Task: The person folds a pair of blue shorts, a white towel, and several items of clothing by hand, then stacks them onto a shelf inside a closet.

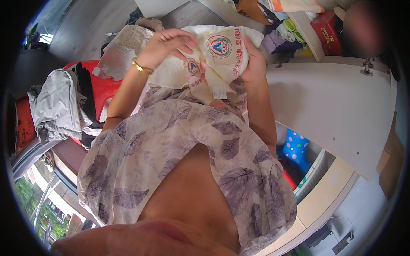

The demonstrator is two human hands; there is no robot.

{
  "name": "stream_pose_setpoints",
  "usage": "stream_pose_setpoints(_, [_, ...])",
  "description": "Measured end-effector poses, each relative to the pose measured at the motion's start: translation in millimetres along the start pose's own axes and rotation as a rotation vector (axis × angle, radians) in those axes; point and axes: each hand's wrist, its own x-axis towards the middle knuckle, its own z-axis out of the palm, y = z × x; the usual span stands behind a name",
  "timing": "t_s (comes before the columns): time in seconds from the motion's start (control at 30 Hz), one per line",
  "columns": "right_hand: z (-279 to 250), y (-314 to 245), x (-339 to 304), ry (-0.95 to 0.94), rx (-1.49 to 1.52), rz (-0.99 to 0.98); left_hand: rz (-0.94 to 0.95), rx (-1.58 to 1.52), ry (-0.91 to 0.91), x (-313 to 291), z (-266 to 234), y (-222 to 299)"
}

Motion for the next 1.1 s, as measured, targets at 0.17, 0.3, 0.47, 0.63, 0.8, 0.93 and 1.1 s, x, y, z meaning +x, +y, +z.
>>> stream_pose_setpoints(0.17, [1.6, 8.9, 0.4, -0.031, 0.019, 0.030, -0.034, 0.079, 0.033, 1.4, 30.7, -8.1])
stream_pose_setpoints(0.3, [3.5, 15.6, 2.8, -0.001, -0.058, 0.008, -0.011, -0.004, 0.002, 0.5, 28.3, -16.8])
stream_pose_setpoints(0.47, [10.7, 13.5, -1.2, 0.027, -0.122, -0.080, 0.158, 0.051, 0.114, 3.1, 28.8, -24.8])
stream_pose_setpoints(0.63, [20.7, 13.2, -3.8, -0.001, -0.189, -0.152, 0.511, 0.246, 0.224, 4.8, 31.8, -18.7])
stream_pose_setpoints(0.8, [40.5, 15.7, -8.9, 0.036, -0.267, -0.191, 0.544, 0.362, 0.264, 4.2, 30.4, -15.6])
stream_pose_setpoints(0.93, [53.0, 9.4, -5.9, -0.063, -0.280, -0.210, 0.579, 0.496, 0.403, -5.4, 36.3, 1.0])
stream_pose_setpoints(1.1, [74.9, 11.7, -4.2, -0.186, -0.361, -0.256, 0.760, 0.586, 0.514, -18.3, 39.1, 11.0])
